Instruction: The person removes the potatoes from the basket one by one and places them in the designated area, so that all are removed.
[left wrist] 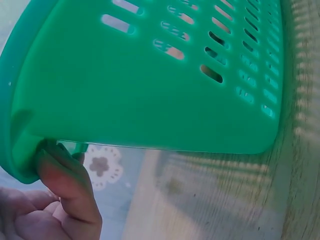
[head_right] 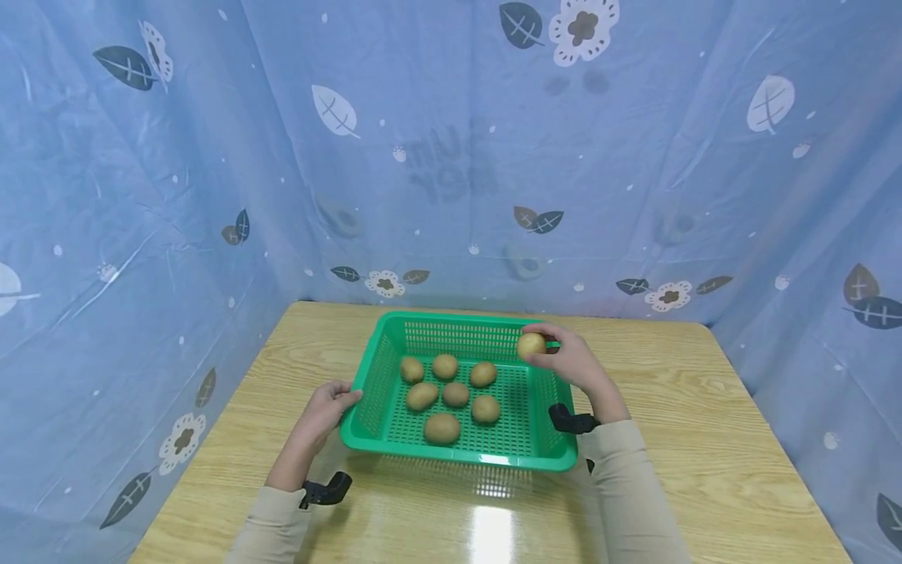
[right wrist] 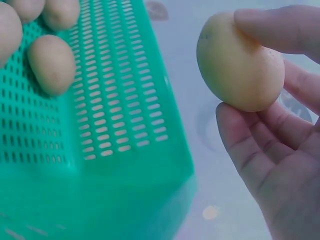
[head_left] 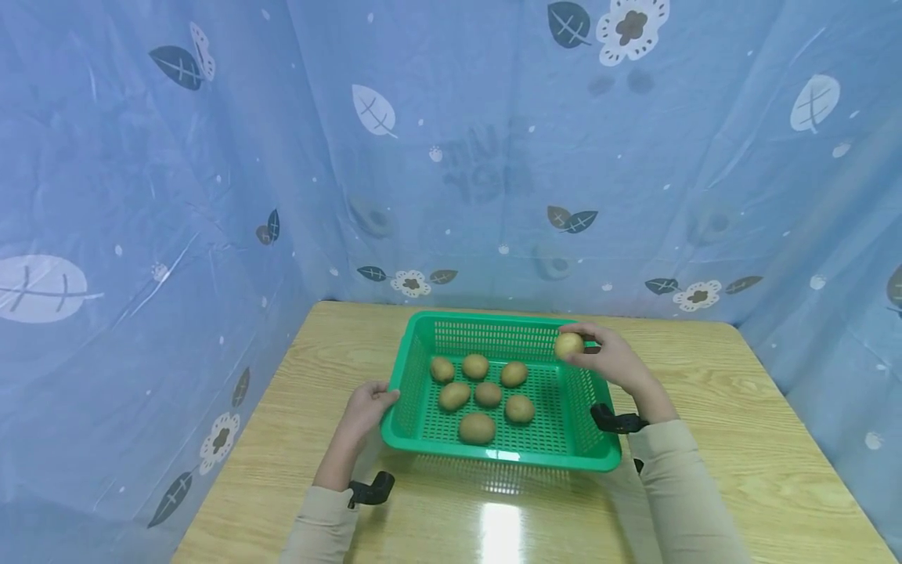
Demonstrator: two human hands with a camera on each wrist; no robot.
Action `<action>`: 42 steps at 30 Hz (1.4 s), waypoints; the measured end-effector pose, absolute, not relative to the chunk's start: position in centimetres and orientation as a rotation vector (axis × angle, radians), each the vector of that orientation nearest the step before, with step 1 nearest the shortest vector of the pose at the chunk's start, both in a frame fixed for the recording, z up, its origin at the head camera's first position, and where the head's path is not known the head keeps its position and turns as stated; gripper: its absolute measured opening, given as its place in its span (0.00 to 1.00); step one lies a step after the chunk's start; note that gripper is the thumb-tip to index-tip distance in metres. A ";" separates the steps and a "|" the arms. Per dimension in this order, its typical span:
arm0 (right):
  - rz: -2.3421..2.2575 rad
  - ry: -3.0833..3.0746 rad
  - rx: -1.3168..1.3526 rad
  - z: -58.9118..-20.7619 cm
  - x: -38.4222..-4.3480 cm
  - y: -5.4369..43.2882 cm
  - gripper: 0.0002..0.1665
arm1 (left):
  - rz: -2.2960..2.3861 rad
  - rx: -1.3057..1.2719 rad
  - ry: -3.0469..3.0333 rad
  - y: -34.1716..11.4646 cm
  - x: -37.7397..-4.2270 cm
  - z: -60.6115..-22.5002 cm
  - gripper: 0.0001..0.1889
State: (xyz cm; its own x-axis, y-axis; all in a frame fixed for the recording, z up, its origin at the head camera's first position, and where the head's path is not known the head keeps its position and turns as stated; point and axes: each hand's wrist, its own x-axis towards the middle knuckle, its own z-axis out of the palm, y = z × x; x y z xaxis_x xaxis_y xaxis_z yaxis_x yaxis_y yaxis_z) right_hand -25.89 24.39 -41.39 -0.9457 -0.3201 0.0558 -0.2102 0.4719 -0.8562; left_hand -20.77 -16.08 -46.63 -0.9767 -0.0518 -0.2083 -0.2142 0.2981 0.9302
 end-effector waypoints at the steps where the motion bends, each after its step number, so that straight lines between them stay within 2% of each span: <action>1: -1.501 2.594 -0.460 -41.3 -25.7 24.6 0.33 | 1.765 -0.251 2.412 -16.1 -20.8 -46.7 0.20; 9: -1.611 2.664 -0.413 -41.0 -24.5 26.5 0.34 | 1.790 -0.229 2.372 -16.2 -20.8 -46.7 0.21; 19: -1.834 2.763 -0.316 -43.2 -23.8 29.3 0.33 | 1.802 -0.254 2.344 -16.3 -20.9 -46.7 0.17; 30: -1.911 2.822 0.057 -47.0 -23.4 31.5 0.34 | 1.804 -0.264 2.338 -16.4 -21.1 -47.1 0.18; 42: -1.766 2.755 0.224 -50.8 -23.8 32.8 0.41 | 1.831 -0.264 2.296 -16.4 -21.1 -46.9 0.19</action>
State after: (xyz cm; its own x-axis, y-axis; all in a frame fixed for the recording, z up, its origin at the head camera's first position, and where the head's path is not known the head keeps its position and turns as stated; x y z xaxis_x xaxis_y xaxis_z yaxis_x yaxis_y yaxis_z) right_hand -23.79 32.81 -50.82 -0.9811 0.1888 0.0429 0.0399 0.4137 -0.9096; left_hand -21.12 -16.44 -46.92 -0.9655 -0.0191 -0.2596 -0.2573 0.2204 0.9409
